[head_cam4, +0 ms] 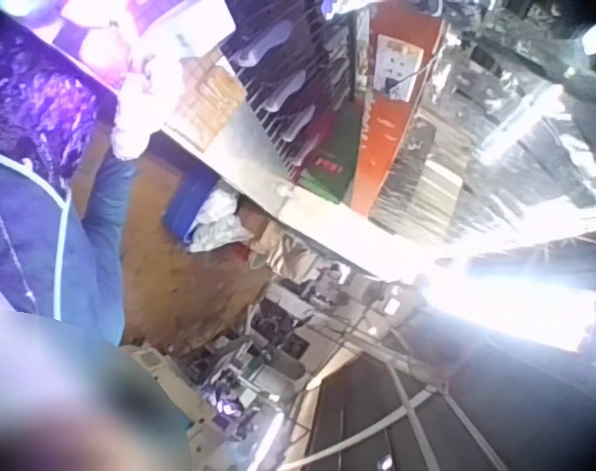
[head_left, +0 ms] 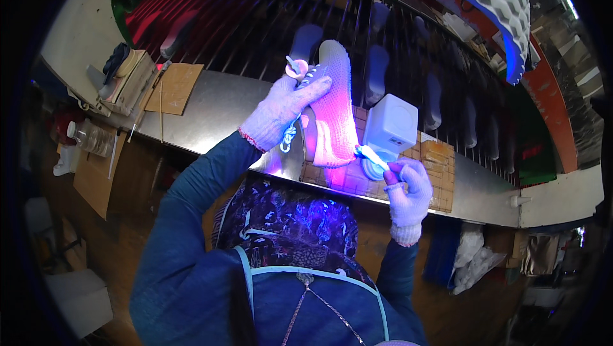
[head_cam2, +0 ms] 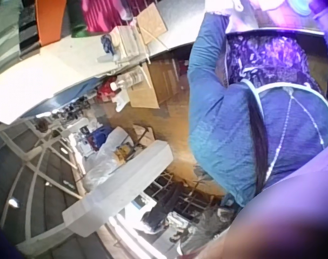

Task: The person cleans a pink athletic shoe using a small brush and a liquid from a white dispenser. They repeatedly dip the brush into the dispenser and scrub the shoe's upper, sole, and laces while rotating the shoe to access different areas.

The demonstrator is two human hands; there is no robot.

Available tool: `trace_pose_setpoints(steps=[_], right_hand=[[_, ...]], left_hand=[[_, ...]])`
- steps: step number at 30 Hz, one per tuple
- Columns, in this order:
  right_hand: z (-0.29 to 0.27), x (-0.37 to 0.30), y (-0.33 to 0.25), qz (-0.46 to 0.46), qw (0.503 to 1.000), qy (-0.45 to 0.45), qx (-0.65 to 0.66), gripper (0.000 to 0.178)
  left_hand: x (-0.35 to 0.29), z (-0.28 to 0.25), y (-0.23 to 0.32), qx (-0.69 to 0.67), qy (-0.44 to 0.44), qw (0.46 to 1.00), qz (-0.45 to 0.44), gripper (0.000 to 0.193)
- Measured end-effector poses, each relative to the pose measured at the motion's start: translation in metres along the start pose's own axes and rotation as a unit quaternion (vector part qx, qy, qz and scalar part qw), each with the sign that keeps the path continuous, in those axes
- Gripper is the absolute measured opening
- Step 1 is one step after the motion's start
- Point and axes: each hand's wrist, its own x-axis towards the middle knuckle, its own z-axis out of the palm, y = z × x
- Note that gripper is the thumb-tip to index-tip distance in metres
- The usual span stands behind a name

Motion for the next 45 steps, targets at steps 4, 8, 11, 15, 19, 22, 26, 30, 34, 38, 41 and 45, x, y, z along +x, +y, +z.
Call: trace_pose_setpoints(steps=[4, 8, 11, 15, 19, 22, 26, 30, 34, 38, 41, 45], right_hand=[[-0.007, 0.005, -0.006, -0.083, 0.993, 0.034, -0.071, 0.019], [-0.011, 0.011, -0.016, -0.113, 0.985, 0.061, -0.117, 0.019], [-0.012, 0.019, -0.021, -0.125, 0.984, 0.074, -0.106, 0.017], [-0.014, 0.028, -0.023, -0.098, 0.992, 0.052, -0.059, 0.016], [-0.019, 0.031, -0.025, -0.102, 0.991, 0.023, -0.082, 0.015], [-0.023, 0.031, -0.028, -0.11, 0.989, 0.016, -0.101, 0.014], [-0.025, 0.03, -0.033, -0.099, 0.988, 0.021, -0.113, 0.013], [-0.022, 0.029, -0.038, -0.13, 0.975, 0.058, -0.172, 0.014], [-0.02, 0.028, -0.043, -0.165, 0.958, 0.075, -0.223, 0.016], [-0.015, 0.027, -0.045, -0.177, 0.946, 0.092, -0.257, 0.019], [-0.01, 0.029, -0.041, -0.158, 0.959, 0.098, -0.214, 0.018], [-0.008, 0.035, -0.03, -0.122, 0.98, 0.069, -0.139, 0.015]], left_hand=[[0.002, -0.004, 0.005, 0.01, 0.008, 0.997, -0.074, 0.043], [0.004, 0.0, 0.005, -0.019, 0.022, 0.993, -0.111, 0.047], [0.0, -0.001, 0.009, -0.025, 0.005, 0.99, -0.138, 0.052], [-0.007, 0.0, 0.007, -0.042, 0.005, 0.988, -0.147, 0.057], [-0.003, -0.007, -0.004, -0.052, 0.01, 0.983, -0.173, 0.054], [0.002, -0.013, -0.017, -0.104, -0.007, 0.975, -0.194, 0.048], [0.001, -0.015, -0.029, -0.217, -0.035, 0.956, -0.193, 0.043], [-0.001, -0.011, -0.031, -0.236, -0.021, 0.943, -0.233, 0.044], [-0.004, -0.013, -0.036, -0.247, -0.024, 0.941, -0.232, 0.046], [-0.003, -0.02, -0.047, -0.199, -0.026, 0.955, -0.217, 0.047], [0.0, -0.021, -0.051, -0.154, 0.027, 0.962, -0.225, 0.044], [0.001, -0.02, -0.045, -0.175, -0.007, 0.963, -0.202, 0.047]])
